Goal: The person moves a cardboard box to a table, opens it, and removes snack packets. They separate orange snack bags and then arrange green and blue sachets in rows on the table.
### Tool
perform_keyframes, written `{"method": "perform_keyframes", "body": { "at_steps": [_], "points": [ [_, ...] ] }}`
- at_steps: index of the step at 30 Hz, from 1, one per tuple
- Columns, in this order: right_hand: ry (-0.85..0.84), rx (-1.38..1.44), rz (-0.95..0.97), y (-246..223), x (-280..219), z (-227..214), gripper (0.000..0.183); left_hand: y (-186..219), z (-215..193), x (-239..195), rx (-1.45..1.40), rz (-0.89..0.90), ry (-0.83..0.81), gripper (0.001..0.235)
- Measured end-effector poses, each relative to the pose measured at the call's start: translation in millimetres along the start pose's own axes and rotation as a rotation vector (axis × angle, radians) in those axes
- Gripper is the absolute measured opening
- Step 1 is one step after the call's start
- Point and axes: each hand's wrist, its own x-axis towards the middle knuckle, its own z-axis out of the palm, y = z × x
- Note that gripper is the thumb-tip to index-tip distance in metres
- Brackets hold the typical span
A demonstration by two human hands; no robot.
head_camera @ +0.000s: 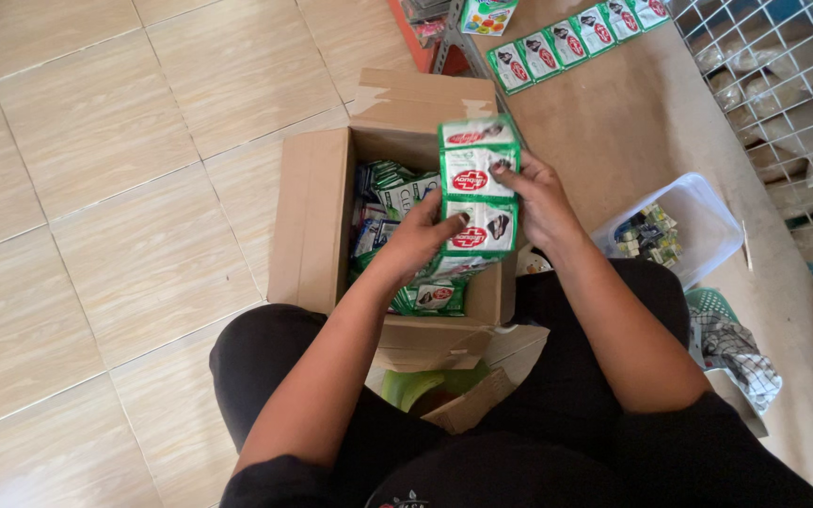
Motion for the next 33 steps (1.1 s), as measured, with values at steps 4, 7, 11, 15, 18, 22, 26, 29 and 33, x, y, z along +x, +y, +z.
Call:
{"method": "perform_keyframes", "body": {
  "at_steps": [4, 7, 11, 15, 18, 22, 26, 29, 33],
  "points": [
    [-0.157, -0.097, -0.045, -8, -6, -4, 0.032, 13, -5, 0, -0.156, -0.18, 0.145, 0.055],
    [-0.306, -0.293, 0.049, -12, -13, 0, 0.04, 13, -17, 9, -0.743, -0.033, 0.064, 0.054],
    [-0.357, -0.382, 0.03, -9, -17, 15, 0.061, 2, -29, 12, -0.731, 0.226, 0.201, 0.041],
    [-0.474, -0.382, 0.027, 8, -10, 29, 0.066, 7, -43, 7, -0.919, 0.343, 0.279, 0.039],
    [-0.536, -0.495, 0.182, 21, -3, 27, 0.051, 22, -62, 0, -1.023, 0.433, 0.313, 0.04],
    [-0.494, -0.601, 0.279, 9, 5, 2, 0.037, 38, -91, -11, -1.144, 0.555, 0.358, 0.045],
    [-0.41, -0.651, 0.275, -26, 6, -26, 0.038, 44, -113, -17, -1.102, 0.64, 0.451, 0.037],
    [-0.308, -0.591, 0.163, -54, -1, -53, 0.035, 43, -122, -17, -0.968, 0.68, 0.628, 0.032],
    [-0.072, -0.046, 0.043, -68, -1, -80, 0.035, 38, -122, -15, -0.944, 0.597, 0.707, 0.029]
  ]
}}
